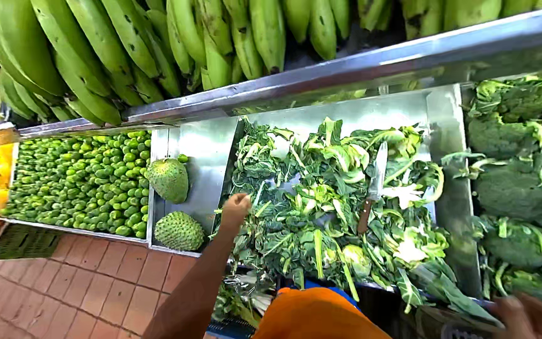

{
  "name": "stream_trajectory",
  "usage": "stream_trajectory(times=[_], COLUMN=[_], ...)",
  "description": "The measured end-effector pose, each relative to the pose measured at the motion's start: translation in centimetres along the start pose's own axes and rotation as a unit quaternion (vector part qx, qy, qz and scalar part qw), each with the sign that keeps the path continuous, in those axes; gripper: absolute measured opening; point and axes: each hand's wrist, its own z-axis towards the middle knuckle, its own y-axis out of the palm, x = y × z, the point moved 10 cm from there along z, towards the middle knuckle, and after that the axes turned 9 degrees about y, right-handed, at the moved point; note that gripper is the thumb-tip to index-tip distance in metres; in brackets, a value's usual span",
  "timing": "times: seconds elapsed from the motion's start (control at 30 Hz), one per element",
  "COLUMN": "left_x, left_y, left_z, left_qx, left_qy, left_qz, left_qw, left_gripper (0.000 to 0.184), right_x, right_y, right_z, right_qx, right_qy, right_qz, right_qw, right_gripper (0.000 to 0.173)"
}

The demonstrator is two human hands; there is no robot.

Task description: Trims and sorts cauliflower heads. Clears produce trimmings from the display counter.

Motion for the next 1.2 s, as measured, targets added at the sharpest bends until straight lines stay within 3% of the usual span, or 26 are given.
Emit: stream_trajectory(times=[0.07, 0.13, 0.23, 0.3, 0.37, 0.43, 0.5, 0.57, 0.63, 0.7, 0.77, 0.83, 0.93, 1.0, 1.03, 1.07, 1.13, 1.2], left_x=[1.0, 1.4, 0.2, -0.7, -0.9, 0.9, 3.0, 3.5, 3.2, 1.2, -1.3, -3.1, -3.9, -4.3, -4.0, -3.2, -0.8, 0.6], left_y=[-2.3, -3.8, -1.1, 2.1, 4.0, 5.6, 8.9, 12.7, 14.6, 13.5, 11.6, 10.7, 10.5, 9.6, 9.2, 9.2, 10.9, 13.4], left_z=[6.5, 12.9, 18.8, 20.3, 20.9, 20.3, 17.2, 12.8, 10.4, 10.3, 11.0, 11.6, 12.1, 12.3, 12.4, 12.4, 12.0, 11.0], left_qx=[0.090, 0.141, 0.087, 0.035, 0.018, -0.041, -0.137, -0.208, -0.197, -0.109, -0.040, -0.048, -0.117, -0.069, -0.038, -0.038, -0.100, -0.144], left_qy=[-0.002, -0.040, -0.146, -0.181, -0.147, -0.025, 0.119, 0.234, 0.289, 0.239, 0.137, 0.085, 0.029, -0.044, -0.066, -0.065, -0.012, 0.038], left_qz=[-0.071, -0.085, -0.136, -0.173, -0.137, 0.002, 0.151, 0.230, 0.248, 0.205, 0.142, 0.090, -0.118, -0.276, -0.289, -0.250, -0.062, 0.134], left_qw=[0.993, 0.986, 0.976, 0.968, 0.979, 0.999, 0.972, 0.921, 0.903, 0.943, 0.980, 0.991, 0.986, 0.958, 0.954, 0.965, 0.993, 0.980], left_gripper=[0.046, 0.066, 0.095, 0.091, 0.092, 0.097, 0.090, 0.086, 0.095, 0.106, 0.118, 0.118, 0.092, 0.068, 0.065, 0.074, 0.100, 0.102], right_x=[0.8, 2.6, 5.0, 6.4, 7.8, 8.2, 7.9, 6.6, 3.8, 1.5, 1.5, 2.9, 4.1, 4.2, 4.3, 4.5, 4.8, 5.4], right_y=[7.2, 14.1, 20.9, 23.2, 24.5, 25.1, 25.6, 25.6, 26.1, 26.8, 27.9, 29.0, 29.0, 28.2, 27.7, 27.4, 27.3, 28.2], right_z=[3.0, 5.9, 8.4, 8.8, 8.9, 9.6, 10.5, 10.2, 10.1, 9.4, 8.6, 8.4, 9.4, 10.1, 10.3, 10.4, 9.5, 8.2], right_qx=[-0.100, -0.139, -0.145, -0.146, -0.143, -0.137, -0.134, -0.119, -0.084, -0.066, -0.089, -0.126, -0.142, -0.147, -0.145, -0.145, -0.169, -0.204], right_qy=[0.057, 0.093, 0.165, 0.222, 0.246, 0.228, 0.197, 0.168, 0.135, 0.116, 0.124, 0.152, 0.166, 0.185, 0.195, 0.206, 0.257, 0.293], right_qz=[-0.054, -0.113, -0.178, -0.205, -0.211, -0.241, -0.274, -0.319, -0.351, -0.361, -0.367, -0.362, -0.379, -0.350, -0.311, -0.260, -0.165, -0.142], right_qw=[0.992, 0.979, 0.959, 0.942, 0.935, 0.933, 0.932, 0.925, 0.923, 0.923, 0.918, 0.911, 0.899, 0.907, 0.919, 0.932, 0.937, 0.923], right_gripper=[0.049, 0.053, 0.069, 0.076, 0.076, 0.072, 0.061, 0.051, 0.047, 0.051, 0.056, 0.062, 0.049, 0.038, 0.032, 0.027, 0.027, 0.041])
